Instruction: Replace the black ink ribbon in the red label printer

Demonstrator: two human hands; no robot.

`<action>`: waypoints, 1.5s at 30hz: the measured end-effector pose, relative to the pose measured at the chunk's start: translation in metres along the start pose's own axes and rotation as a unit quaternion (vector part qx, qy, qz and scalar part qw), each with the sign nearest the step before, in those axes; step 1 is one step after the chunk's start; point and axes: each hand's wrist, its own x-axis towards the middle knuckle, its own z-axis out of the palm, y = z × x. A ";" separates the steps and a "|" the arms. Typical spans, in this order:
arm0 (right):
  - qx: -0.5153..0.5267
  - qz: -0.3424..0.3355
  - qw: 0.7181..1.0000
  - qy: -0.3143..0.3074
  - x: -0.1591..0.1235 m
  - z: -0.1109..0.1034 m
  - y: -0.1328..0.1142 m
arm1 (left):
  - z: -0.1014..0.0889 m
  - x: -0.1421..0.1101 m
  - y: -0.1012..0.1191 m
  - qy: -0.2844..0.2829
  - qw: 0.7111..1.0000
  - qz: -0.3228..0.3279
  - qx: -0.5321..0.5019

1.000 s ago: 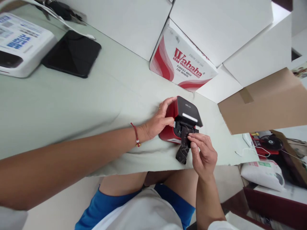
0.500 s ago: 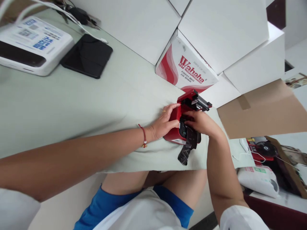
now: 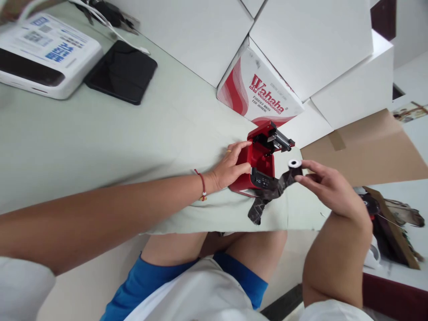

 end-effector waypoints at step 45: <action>-0.089 -0.093 0.990 -0.058 0.066 0.036 -0.059 | 0.001 0.002 -0.001 0.003 1.000 -0.002 0.003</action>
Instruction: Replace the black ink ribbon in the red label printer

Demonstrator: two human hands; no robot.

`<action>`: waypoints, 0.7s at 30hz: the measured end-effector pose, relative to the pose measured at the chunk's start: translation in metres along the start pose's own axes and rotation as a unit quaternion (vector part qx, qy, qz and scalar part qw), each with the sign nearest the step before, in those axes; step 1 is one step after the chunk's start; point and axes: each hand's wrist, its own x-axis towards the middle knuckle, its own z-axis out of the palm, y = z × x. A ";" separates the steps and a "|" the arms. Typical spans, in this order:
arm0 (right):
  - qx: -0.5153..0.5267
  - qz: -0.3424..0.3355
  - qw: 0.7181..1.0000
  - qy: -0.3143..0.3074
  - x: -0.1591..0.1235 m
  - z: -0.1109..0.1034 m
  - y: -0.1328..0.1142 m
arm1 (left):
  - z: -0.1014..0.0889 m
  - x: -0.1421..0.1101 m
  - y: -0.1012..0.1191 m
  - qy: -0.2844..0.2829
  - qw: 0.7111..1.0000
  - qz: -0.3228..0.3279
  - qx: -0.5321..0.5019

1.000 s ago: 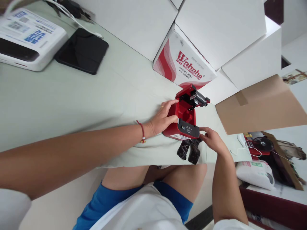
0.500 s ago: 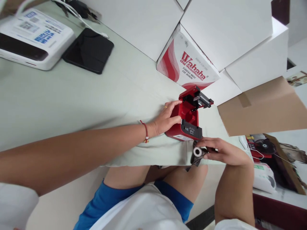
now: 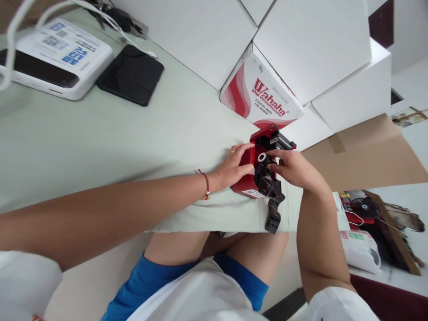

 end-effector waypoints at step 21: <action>0.064 -0.067 0.994 -0.061 0.005 0.023 0.007 | 0.000 0.001 -0.002 -0.002 1.000 0.026 0.003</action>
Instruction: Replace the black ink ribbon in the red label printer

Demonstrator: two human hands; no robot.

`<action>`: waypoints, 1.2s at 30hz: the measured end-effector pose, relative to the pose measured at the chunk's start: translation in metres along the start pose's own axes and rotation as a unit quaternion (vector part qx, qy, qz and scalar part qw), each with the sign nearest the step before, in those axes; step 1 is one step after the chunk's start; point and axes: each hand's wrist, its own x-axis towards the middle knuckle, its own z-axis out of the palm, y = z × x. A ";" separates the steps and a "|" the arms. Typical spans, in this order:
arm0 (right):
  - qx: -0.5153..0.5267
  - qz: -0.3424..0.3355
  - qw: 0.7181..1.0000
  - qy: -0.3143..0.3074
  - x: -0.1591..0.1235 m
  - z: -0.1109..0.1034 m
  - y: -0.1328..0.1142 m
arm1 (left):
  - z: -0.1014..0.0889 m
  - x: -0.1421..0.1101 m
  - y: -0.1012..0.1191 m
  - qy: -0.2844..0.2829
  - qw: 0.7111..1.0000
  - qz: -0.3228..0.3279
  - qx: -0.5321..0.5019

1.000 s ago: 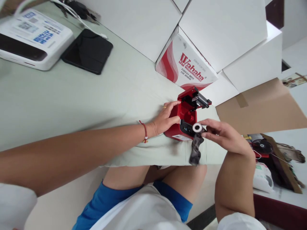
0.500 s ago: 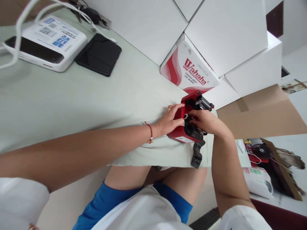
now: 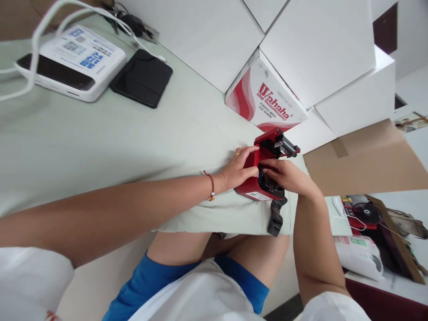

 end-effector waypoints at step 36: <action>-0.047 -0.033 0.905 0.421 -0.010 0.025 0.039 | 0.009 -0.036 -0.005 0.000 0.855 0.407 0.321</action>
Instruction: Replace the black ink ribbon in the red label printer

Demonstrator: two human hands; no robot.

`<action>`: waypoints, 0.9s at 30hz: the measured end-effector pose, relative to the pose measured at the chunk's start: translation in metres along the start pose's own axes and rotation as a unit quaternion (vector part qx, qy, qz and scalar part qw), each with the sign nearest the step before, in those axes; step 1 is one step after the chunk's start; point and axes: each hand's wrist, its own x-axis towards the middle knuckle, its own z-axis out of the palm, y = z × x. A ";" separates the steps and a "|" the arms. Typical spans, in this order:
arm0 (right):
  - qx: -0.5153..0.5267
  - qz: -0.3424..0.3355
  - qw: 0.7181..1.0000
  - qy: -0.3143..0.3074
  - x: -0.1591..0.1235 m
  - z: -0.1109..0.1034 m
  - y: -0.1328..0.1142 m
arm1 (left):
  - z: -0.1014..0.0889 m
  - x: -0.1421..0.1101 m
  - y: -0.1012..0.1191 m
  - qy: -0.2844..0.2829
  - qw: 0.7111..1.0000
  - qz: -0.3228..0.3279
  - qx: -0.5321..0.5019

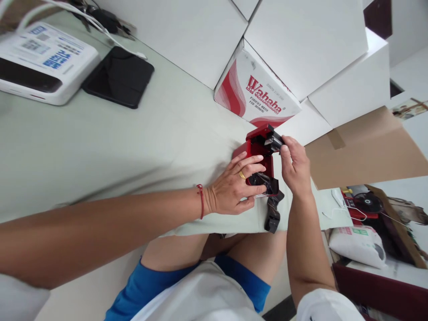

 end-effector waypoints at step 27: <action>0.120 0.073 0.990 0.026 -0.063 0.014 -0.033 | -0.011 0.017 -0.020 0.035 0.942 -0.235 -0.238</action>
